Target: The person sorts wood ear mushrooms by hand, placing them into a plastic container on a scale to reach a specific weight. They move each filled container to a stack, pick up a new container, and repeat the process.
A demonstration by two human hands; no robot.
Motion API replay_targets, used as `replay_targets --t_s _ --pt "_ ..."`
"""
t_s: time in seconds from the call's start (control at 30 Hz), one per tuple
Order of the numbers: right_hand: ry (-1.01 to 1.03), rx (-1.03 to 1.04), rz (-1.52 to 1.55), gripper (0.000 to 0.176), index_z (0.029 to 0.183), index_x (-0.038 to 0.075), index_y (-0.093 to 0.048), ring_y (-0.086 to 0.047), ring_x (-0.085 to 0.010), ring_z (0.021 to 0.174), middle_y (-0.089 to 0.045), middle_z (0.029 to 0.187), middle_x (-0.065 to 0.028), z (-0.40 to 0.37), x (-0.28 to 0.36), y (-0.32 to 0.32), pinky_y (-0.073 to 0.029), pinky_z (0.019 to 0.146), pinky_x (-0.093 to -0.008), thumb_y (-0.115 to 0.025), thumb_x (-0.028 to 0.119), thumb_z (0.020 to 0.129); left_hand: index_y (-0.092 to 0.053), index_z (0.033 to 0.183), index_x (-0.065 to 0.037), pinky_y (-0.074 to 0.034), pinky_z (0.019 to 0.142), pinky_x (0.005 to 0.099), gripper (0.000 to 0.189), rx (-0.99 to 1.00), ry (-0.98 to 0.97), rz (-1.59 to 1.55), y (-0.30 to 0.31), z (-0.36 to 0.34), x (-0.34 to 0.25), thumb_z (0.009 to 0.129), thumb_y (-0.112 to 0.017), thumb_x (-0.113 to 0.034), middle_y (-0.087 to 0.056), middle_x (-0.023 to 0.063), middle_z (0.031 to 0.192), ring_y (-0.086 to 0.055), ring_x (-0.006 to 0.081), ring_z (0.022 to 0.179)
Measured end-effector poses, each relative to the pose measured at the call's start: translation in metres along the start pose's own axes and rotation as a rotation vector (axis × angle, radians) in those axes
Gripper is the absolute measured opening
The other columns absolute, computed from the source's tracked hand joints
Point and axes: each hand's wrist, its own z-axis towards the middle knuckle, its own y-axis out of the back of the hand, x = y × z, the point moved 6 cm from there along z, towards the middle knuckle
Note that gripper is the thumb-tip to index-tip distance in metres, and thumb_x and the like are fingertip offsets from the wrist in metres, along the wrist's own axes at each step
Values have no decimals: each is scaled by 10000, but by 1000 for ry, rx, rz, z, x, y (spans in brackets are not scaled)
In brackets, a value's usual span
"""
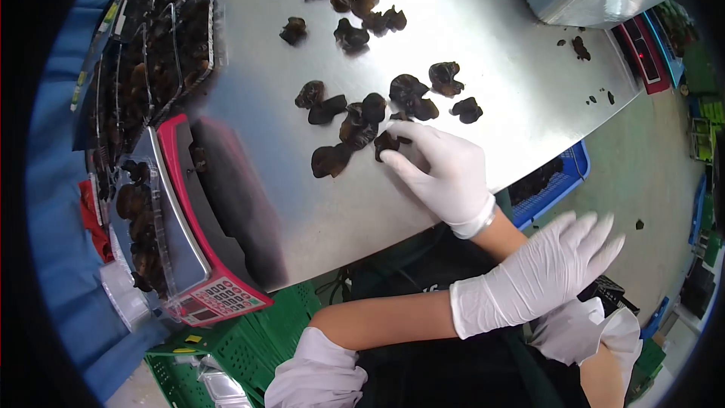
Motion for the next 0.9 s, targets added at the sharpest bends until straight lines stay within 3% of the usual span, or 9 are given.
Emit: replay_targets --t_s 0.13,0.2,0.27,0.4,0.5,0.63,0.73,0.8,0.9 --pt "40 -68 43 179 1022 118 -682 -629 -220 624 -621 719 -79 -4 -11 2 -507 589 -334 -711 180 857 -653 1108 6 -510 902 381 354 127 -40 -87 10 -18 12 794 -622 -153 -629 156 1185 -608 284 1073" --pt "-214 -80 319 99 979 77 -682 -637 -153 638 -608 675 -58 -23 -39 33 -493 580 -316 -668 103 884 -684 1025 -34 -528 831 376 246 -11 -35 -17 50 -32 27 792 -648 -103 -672 112 1098 -648 269 998" --pt "-396 -384 354 143 1053 36 -651 -580 -91 700 -627 783 -29 -41 -55 95 -472 624 -282 -621 46 914 -706 981 -70 -536 789 372 203 -115 102 133 94 -46 45 792 -646 -27 -698 78 999 -668 262 929" --pt "-216 -901 160 388 1293 14 -538 -439 -69 816 -573 1151 -67 -59 -86 163 -420 778 -230 -568 -24 908 -699 1034 -22 -507 888 377 242 -491 564 387 176 -95 96 829 -599 59 -699 115 1024 -653 277 968" --pt "-159 -446 -125 400 1257 -12 -575 -548 -261 1091 -576 1230 -140 -27 -66 130 -439 943 -363 -621 84 872 -677 1160 -10 -406 1055 381 275 -565 717 405 205 -114 138 900 -588 -30 -651 139 1208 -584 277 1176" --pt "-17 32 -475 674 1414 -22 -448 -316 -467 1383 -397 1442 -321 16 -41 35 -189 1167 -509 -648 263 837 -636 1253 -15 -364 1103 379 310 -486 703 294 208 -114 171 1001 -521 -153 -583 158 1326 -525 277 1271" --pt "87 313 4 646 1463 117 -431 -301 -426 1432 -355 1525 -225 23 -2 -22 -182 1170 -606 -648 296 882 -610 1290 -9 -363 1113 385 356 -546 672 238 204 -116 175 1033 -480 -218 -563 173 1349 -511 289 1289" --pt "410 299 -174 558 1408 150 -501 -347 -390 1411 -388 1503 -195 16 31 -34 -213 1168 -575 -651 256 881 -595 1319 -29 -368 1107 398 411 -563 658 230 203 -120 175 1040 -467 -303 -553 178 1365 -506 300 1290" --pt "441 243 -48 474 1338 151 -566 -375 -371 1392 -433 1466 -193 64 11 -20 -203 1156 -614 -643 234 878 -594 1318 -36 -359 1108 411 430 -520 687 284 200 -126 179 1034 -482 -339 -559 182 1345 -503 316 1283"
